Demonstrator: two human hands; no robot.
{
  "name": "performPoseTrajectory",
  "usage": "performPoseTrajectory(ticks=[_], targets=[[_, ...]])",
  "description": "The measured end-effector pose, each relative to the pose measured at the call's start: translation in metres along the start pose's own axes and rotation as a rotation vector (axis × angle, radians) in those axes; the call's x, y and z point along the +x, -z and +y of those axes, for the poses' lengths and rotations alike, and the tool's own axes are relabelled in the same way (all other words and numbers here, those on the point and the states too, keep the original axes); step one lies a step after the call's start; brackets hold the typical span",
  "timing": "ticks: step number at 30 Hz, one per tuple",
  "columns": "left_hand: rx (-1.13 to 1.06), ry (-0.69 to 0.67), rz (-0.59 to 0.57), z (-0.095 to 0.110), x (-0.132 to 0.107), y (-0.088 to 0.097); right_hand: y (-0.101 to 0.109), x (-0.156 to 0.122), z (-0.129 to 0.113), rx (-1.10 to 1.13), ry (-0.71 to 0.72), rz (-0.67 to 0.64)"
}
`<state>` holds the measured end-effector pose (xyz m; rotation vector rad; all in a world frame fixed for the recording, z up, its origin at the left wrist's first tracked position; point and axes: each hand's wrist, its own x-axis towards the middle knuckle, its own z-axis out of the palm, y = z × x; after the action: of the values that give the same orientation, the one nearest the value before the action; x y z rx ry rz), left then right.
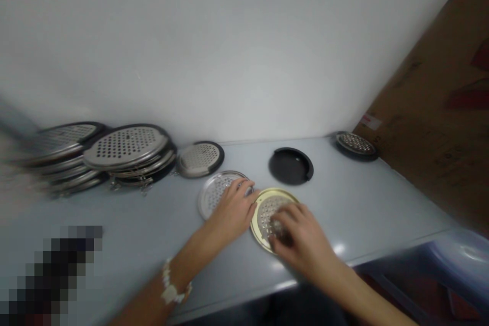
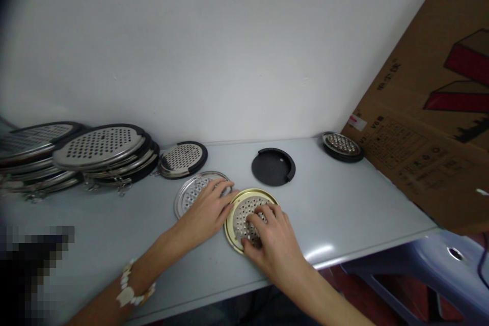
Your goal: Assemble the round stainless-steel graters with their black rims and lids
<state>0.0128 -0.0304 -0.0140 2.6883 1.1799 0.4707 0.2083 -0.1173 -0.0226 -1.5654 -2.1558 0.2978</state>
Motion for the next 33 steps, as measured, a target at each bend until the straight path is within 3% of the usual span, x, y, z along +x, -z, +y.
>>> performPoseTrajectory(ticks=[17, 27, 33], targets=[[-0.017, -0.007, 0.034, 0.000, 0.000, -0.002, -0.001, 0.000, 0.006, -0.056, 0.010, 0.018], [0.005, -0.001, 0.005, 0.000, 0.000, -0.002, 0.007, 0.005, 0.006, -0.006, -0.019, -0.094], [0.039, 0.002, -0.005, 0.000, -0.001, -0.002, 0.011, -0.001, 0.005, 0.081, 0.081, -0.132]])
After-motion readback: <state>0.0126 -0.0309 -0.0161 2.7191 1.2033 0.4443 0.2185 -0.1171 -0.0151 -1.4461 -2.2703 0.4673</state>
